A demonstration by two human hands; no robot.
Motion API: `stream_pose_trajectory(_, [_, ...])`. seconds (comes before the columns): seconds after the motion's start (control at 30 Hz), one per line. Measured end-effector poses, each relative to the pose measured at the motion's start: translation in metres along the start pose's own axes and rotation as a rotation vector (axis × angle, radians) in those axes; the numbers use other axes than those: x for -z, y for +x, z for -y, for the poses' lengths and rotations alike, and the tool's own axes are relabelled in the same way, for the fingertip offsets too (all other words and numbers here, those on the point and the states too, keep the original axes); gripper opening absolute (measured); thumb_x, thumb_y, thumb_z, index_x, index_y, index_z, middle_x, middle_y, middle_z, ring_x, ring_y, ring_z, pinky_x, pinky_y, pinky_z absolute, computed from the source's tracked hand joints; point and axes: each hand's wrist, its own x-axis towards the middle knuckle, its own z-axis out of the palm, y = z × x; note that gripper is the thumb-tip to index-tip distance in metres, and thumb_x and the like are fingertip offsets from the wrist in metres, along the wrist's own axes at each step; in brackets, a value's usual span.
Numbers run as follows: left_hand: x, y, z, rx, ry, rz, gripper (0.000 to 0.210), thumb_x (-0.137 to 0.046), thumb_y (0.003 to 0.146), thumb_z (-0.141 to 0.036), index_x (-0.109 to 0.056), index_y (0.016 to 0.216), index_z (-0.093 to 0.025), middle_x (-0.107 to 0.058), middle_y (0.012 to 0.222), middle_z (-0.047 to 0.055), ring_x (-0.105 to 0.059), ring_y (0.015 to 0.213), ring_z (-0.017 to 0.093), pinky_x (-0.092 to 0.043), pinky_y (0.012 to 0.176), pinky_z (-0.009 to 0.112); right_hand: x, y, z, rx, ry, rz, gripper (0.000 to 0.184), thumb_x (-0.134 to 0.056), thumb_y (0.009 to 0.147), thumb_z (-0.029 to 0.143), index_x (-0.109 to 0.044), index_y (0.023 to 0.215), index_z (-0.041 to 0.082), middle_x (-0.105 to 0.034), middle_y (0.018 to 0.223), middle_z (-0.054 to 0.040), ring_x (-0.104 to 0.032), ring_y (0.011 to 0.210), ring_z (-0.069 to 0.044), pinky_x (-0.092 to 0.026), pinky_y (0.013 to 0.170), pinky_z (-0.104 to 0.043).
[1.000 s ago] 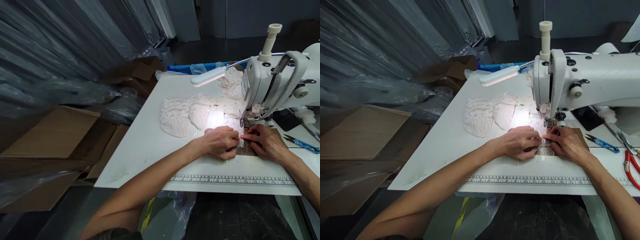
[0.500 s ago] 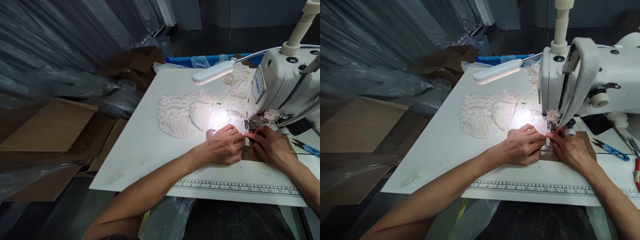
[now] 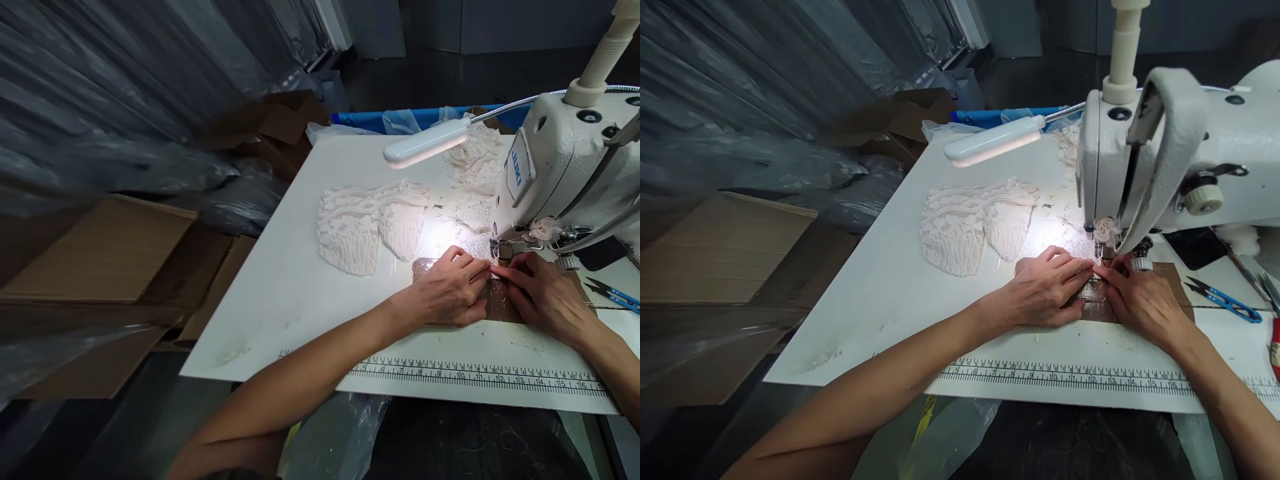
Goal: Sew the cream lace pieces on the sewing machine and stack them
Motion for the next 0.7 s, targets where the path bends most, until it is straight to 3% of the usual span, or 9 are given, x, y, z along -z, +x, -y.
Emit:
stream_pose_trajectory(0.23, [-0.0001,0.0011,0.0074,0.021,-0.071,0.039,0.043,-0.041,0.095,-0.037,-0.064,0.112,-0.005,-0.066,0.119,0.016,-0.059,0.087,0.023,-0.046,0.084,0.04,0.0006,0.0025,0.0015,-0.03,-0.016,0.013,0.045,-0.034,0.096,0.033,-0.068,0.126,0.025,-0.067,0.099,-0.0126,-0.057,0.063,-0.021,-0.036,0.047,-0.032])
stream_pose_trajectory(0.4, [0.0016,0.0029,0.0084,0.047,-0.058,0.069,0.046,-0.04,0.096,-0.039,-0.063,0.118,-0.006,-0.064,0.126,0.017,-0.06,0.094,0.025,-0.046,0.087,0.041,0.0009,-0.0005,0.0026,-0.013,0.006,-0.019,0.043,-0.037,0.097,0.032,-0.068,0.125,0.026,-0.067,0.102,-0.0124,-0.06,0.07,-0.022,-0.039,0.051,-0.031])
stream_pose_trajectory(0.57, [-0.0003,0.0041,0.0087,0.073,-0.057,0.061,0.05,-0.04,0.096,-0.042,-0.063,0.119,-0.004,-0.063,0.129,0.018,-0.06,0.098,0.025,-0.046,0.089,0.041,-0.0001,0.0013,0.0053,-0.062,-0.043,0.022,0.044,-0.036,0.096,0.032,-0.068,0.127,0.027,-0.067,0.098,-0.0125,-0.06,0.068,-0.021,-0.031,0.046,-0.029])
stream_pose_trajectory(0.7, [-0.0025,0.0057,0.0098,0.102,-0.069,0.062,0.051,-0.041,0.095,-0.043,-0.062,0.12,-0.004,-0.061,0.131,0.019,-0.06,0.102,0.026,-0.046,0.091,0.042,-0.0014,0.0042,0.0067,-0.059,-0.035,0.033,0.045,-0.034,0.097,0.029,-0.066,0.129,0.025,-0.066,0.098,-0.014,-0.06,0.068,-0.022,-0.038,0.051,-0.03])
